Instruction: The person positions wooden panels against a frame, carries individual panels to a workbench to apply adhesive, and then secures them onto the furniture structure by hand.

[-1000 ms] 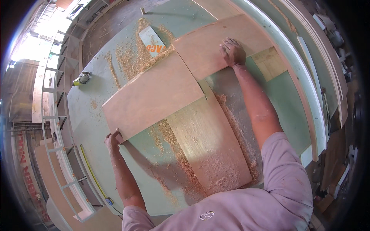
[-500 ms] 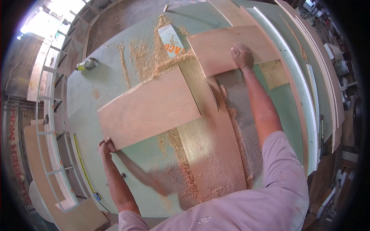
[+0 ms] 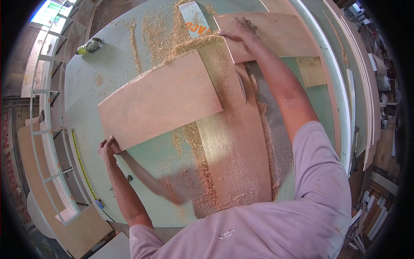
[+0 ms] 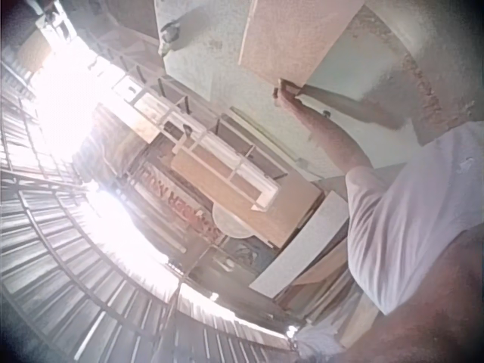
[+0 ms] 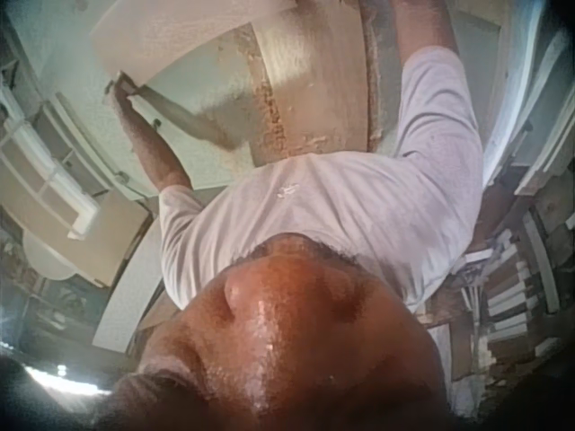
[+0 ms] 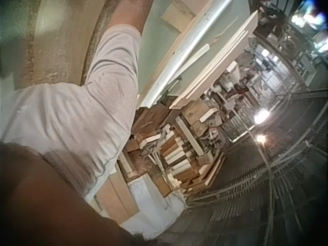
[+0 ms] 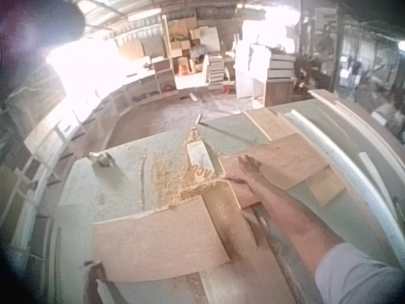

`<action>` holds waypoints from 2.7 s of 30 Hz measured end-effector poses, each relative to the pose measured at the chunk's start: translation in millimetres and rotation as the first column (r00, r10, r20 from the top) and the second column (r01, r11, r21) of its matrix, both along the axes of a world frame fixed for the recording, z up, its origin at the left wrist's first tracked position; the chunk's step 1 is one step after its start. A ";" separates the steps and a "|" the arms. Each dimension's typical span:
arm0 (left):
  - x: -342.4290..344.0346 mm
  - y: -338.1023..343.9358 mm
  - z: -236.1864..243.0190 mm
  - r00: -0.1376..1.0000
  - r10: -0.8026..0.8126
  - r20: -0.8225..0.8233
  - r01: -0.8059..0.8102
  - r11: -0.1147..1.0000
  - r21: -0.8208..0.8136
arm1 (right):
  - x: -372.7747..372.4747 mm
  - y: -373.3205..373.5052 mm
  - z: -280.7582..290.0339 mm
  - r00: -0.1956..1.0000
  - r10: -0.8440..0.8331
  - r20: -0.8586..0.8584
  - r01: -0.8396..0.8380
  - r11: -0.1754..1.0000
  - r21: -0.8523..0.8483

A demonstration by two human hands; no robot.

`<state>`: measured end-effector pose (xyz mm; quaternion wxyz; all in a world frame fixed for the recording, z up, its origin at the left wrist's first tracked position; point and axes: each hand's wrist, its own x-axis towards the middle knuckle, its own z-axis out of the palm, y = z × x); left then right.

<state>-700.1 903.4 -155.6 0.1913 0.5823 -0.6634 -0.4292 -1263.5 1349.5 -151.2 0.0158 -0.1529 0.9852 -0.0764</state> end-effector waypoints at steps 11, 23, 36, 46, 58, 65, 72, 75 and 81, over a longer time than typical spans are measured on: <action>12.9 3.9 19.1 0.974 -0.009 0.227 0.056 0.978 -0.201 | -5.6 -22.2 64.0 0.997 -0.028 0.078 0.023 0.998 0.061; 47.3 134.0 39.9 0.982 -0.190 -0.023 0.179 0.954 -0.240 | 20.6 187.7 325.6 0.888 0.141 -0.437 0.000 0.952 0.307; 271.5 288.5 31.9 0.696 0.620 -0.362 -0.666 0.746 -0.002 | 75.8 569.5 251.2 0.953 -0.297 0.067 0.283 0.782 -0.556; 385.6 346.8 -64.9 0.248 0.964 -0.092 -0.587 0.225 0.778 | 328.8 530.1 191.4 0.723 -0.688 0.054 0.225 0.161 -0.961; 385.5 294.2 -95.8 0.260 0.765 -0.590 -0.241 0.643 0.727 | 615.0 532.9 199.8 0.677 -0.703 0.217 0.207 -0.101 -0.973; 408.6 295.1 -75.6 0.133 0.835 -0.535 -0.122 0.549 0.827 | 726.3 498.8 226.2 0.803 -0.570 0.173 0.154 -0.082 -0.985; 432.6 310.0 -65.6 0.276 0.795 -0.541 -0.011 0.566 0.825 | 775.5 468.1 198.4 0.965 -0.239 0.112 0.071 -0.172 -0.983; 466.6 283.5 -79.9 0.515 0.602 -0.610 -0.158 0.766 0.623 | 814.9 406.5 193.9 0.990 0.011 0.142 0.140 -0.246 -0.959; 560.8 327.4 85.2 0.684 0.174 -0.708 0.282 0.832 0.477 | 882.0 391.7 106.0 0.907 0.278 0.316 0.366 -0.149 -0.919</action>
